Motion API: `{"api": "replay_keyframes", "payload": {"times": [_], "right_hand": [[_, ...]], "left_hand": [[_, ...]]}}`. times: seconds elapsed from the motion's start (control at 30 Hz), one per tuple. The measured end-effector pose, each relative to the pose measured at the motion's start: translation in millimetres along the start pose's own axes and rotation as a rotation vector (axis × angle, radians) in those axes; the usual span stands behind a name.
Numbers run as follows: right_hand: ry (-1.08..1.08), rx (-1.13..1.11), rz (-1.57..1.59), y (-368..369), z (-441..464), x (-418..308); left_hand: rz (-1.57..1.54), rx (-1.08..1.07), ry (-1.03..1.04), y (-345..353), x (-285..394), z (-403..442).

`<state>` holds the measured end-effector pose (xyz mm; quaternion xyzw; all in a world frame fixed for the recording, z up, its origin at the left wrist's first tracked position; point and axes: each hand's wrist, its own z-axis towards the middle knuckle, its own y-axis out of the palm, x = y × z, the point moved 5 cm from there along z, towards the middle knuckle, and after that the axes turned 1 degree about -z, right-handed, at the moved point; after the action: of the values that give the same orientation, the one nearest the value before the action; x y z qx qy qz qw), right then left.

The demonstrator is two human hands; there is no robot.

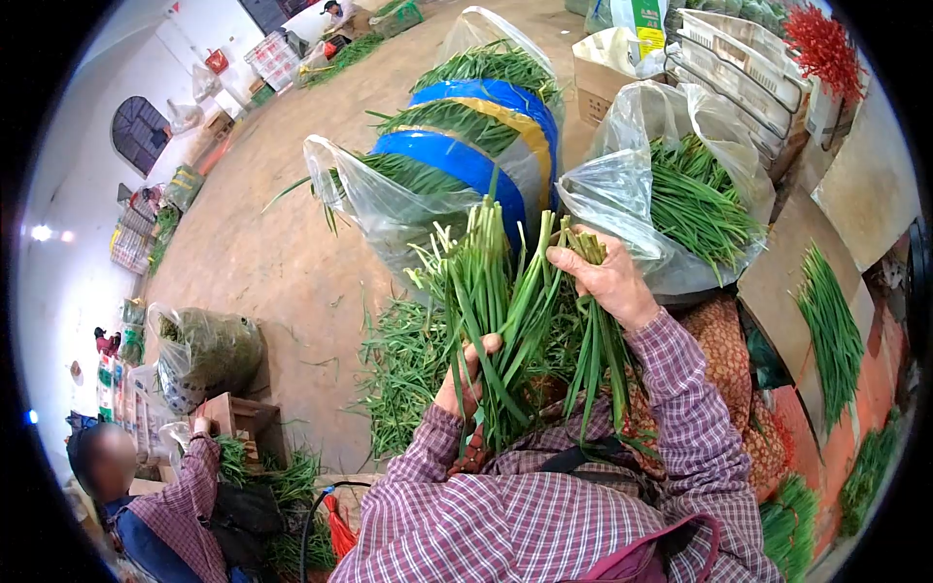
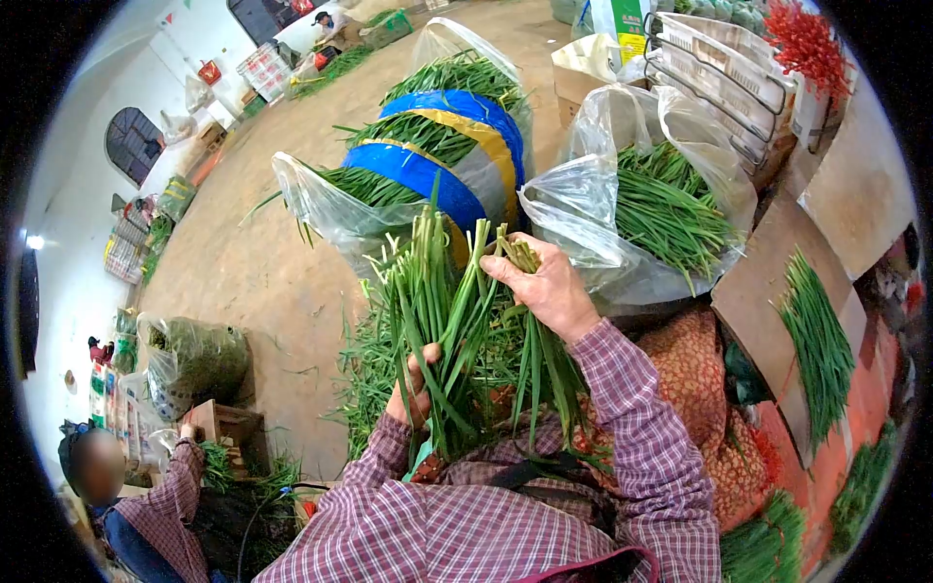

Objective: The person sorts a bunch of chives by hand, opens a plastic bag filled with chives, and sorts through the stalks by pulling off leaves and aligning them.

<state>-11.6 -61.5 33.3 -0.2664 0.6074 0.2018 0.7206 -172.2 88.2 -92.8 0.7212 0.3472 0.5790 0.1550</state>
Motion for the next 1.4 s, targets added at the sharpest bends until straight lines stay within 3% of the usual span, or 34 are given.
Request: {"api": "replay_keyframes", "payload": {"times": [0.1, 0.13, 0.33, 0.4, 0.47, 0.53, 0.57, 0.6, 0.67, 0.7, 0.73, 0.8, 0.87, 0.93, 1.0, 1.13, 1.17, 1.2, 1.3, 1.4], "right_hand": [[-0.04, 0.007, -0.076, 8, 3, 11], [-0.075, 0.02, -0.109, 11, 2, 4], [0.02, -0.005, -0.012, 15, -3, -7], [-0.256, 0.145, -0.036, 11, 1, -2], [-0.28, 0.163, -0.027, 5, 1, 2], [-0.024, 0.239, 0.07, -8, 0, 2], [-0.064, 0.243, 0.132, -19, 2, 5], [-0.285, 0.363, -0.018, -36, 1, -8], [-0.182, 0.516, 0.257, -73, -4, -14], [-0.252, 0.614, 0.137, -102, -2, -6], [-0.176, 0.614, 0.225, -108, -8, -15], [-0.422, 0.599, -0.144, -117, -8, -36], [-0.253, 0.435, -0.331, -91, -8, -36], [-0.136, 0.192, -0.309, -52, -2, -39], [-0.318, 0.1, -0.428, -14, 7, -25], [-0.172, -0.115, -0.629, 29, 20, -10], [-0.277, -0.059, -0.609, 26, 21, -6], [-0.225, -0.031, -0.503, 20, 25, 7], [-0.163, 0.235, -0.627, -30, 34, 28], [-0.274, 0.356, -0.545, -41, 21, 15]], "left_hand": [[-0.009, -0.177, 0.07, 19, 6, -6], [-0.089, -0.113, -0.063, 31, 9, -7], [0.192, 0.008, 0.041, 53, 21, 2], [0.099, 0.168, -0.019, 42, 17, 9], [0.044, 0.148, -0.037, 35, 15, 15], [-0.027, 0.197, -0.073, 21, 10, 17], [-0.023, 0.22, -0.07, 17, 9, 15], [-0.023, 0.222, -0.068, 14, 10, 12], [0.009, 0.252, -0.006, 5, 17, 6], [0.038, 0.255, -0.016, 4, 23, 4], [0.048, 0.262, 0.11, 19, 33, -7], [0.127, 0.213, -0.007, 0, 29, 7], [0.169, 0.171, 0.054, -4, 25, 3], [0.208, 0.13, 0.113, 11, 30, -4], [0.288, 0.167, 0.083, 25, 34, -10], [0.381, 0.18, 0.002, 28, 33, -8], [0.408, 0.106, -0.005, 18, 30, -5], [0.407, 0.111, -0.003, 19, 32, -8], [0.377, 0.077, 0.203, 30, 40, -22], [0.371, 0.039, 0.029, 13, 31, -6]]}}
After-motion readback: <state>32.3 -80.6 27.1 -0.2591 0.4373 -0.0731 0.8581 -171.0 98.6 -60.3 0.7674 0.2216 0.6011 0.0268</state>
